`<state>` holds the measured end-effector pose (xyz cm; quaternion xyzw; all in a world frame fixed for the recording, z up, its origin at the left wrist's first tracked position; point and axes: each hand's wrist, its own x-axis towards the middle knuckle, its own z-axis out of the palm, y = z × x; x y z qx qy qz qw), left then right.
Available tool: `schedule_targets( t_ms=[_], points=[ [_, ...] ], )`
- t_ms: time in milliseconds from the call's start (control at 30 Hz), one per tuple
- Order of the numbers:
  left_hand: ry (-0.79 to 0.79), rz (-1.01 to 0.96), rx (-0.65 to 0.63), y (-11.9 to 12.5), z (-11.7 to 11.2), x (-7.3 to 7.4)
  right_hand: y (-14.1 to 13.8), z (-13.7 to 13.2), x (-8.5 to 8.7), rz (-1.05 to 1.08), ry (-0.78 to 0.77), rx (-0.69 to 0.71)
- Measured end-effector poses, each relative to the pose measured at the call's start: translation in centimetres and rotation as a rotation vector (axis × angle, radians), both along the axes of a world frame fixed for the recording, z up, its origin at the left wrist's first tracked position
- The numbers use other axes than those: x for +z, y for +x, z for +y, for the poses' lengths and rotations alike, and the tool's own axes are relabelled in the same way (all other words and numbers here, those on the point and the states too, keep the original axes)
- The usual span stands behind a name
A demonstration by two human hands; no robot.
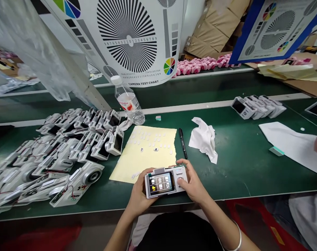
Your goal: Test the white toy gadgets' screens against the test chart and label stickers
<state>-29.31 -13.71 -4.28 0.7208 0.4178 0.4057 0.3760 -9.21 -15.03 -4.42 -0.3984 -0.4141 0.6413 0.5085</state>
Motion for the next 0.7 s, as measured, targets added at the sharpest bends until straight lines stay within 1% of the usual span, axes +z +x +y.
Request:
schedule_targets(
  t_ms=[167, 267, 367, 433, 533, 700],
  points=[
    [-0.014, -0.003, -0.022, 0.2, 0.1, 0.3, -0.1, -0.6, -0.6, -0.188, 0.045, -0.093],
    [-0.008, 0.015, -0.022, 0.3, 0.1, 0.1, 0.0, -0.9, -1.0, -0.249, 0.086, -0.110],
    [-0.037, 0.016, -0.032, 0.4, 0.0, 0.0, 0.1, -1.0, -1.3, -0.304, 0.123, -0.157],
    [-0.055, 0.021, -0.029, 0.4, -0.1, 0.0, 0.1, -1.1, -1.5, -0.299, 0.119, -0.166],
    [-0.062, 0.029, -0.015, 0.4, -0.1, 0.1, 0.1, -1.2, -1.6, -0.248, 0.097, -0.137],
    [-0.068, 0.037, -0.006, 0.5, 0.0, 0.2, 0.2, -1.2, -1.5, -0.249, 0.125, -0.140]
  ],
)
